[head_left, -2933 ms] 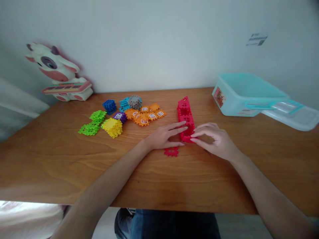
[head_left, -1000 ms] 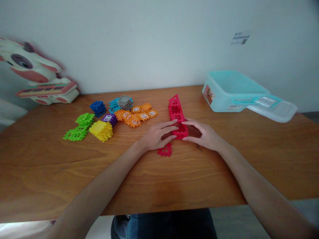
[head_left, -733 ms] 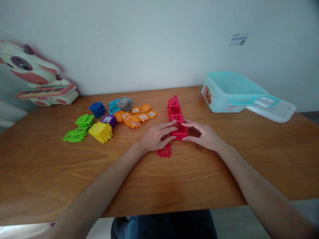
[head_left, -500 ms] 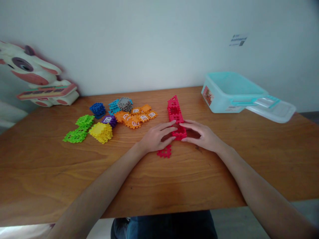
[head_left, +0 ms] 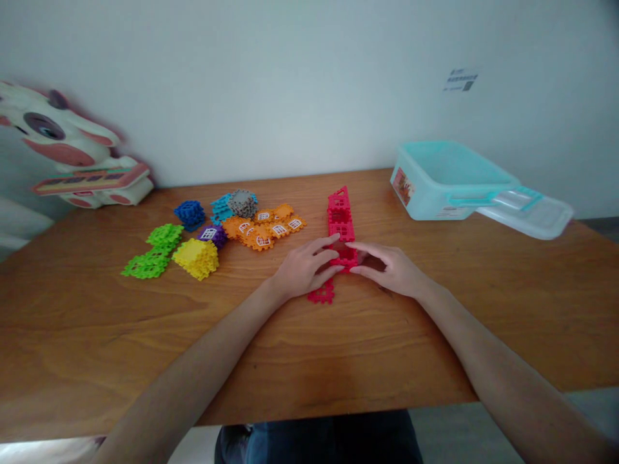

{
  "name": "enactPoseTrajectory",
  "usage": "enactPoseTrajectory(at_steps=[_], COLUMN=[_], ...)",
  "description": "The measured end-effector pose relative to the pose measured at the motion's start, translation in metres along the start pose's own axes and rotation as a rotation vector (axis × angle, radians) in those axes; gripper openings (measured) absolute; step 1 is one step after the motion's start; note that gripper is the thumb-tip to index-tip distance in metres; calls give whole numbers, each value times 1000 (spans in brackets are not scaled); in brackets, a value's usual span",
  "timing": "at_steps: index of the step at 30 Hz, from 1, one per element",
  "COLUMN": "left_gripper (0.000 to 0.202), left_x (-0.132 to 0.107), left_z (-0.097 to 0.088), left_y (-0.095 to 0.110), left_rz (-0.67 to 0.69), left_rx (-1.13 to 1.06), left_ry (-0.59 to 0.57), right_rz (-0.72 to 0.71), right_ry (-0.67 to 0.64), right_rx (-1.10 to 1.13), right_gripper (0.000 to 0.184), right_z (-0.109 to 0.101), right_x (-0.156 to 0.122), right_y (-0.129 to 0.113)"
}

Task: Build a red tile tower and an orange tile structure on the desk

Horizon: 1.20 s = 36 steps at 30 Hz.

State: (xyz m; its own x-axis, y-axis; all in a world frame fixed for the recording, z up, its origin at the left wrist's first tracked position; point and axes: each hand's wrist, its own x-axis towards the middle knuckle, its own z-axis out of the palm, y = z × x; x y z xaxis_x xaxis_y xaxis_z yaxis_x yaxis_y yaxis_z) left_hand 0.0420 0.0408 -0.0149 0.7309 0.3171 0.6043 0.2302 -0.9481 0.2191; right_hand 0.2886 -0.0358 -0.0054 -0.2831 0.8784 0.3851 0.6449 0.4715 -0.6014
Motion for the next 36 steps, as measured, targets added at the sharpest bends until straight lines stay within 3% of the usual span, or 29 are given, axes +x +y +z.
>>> enactPoseTrajectory(at_steps=[6,15,24,30,36], left_gripper=[19,18,17,16,25], left_x=[1,2,1,-1,-3], left_z=[-1,-2,-1,-3,-7], left_y=[1,4,3,-3,-11], left_rz=[3,-14,-51,-40,-41], left_rx=[8,46,34,9,-12], left_ry=[8,7,-4,-34,-65], right_rz=[11,-2,10,10,-49], right_ry=[6,-18,-4,-39,28], right_rx=[9,16,55,13,-108], right_gripper=[45,60,54,65,57], right_z=[2,5,9,13,16], right_x=[0,0,0,-1,1], right_y=[0,3,3,0,-3])
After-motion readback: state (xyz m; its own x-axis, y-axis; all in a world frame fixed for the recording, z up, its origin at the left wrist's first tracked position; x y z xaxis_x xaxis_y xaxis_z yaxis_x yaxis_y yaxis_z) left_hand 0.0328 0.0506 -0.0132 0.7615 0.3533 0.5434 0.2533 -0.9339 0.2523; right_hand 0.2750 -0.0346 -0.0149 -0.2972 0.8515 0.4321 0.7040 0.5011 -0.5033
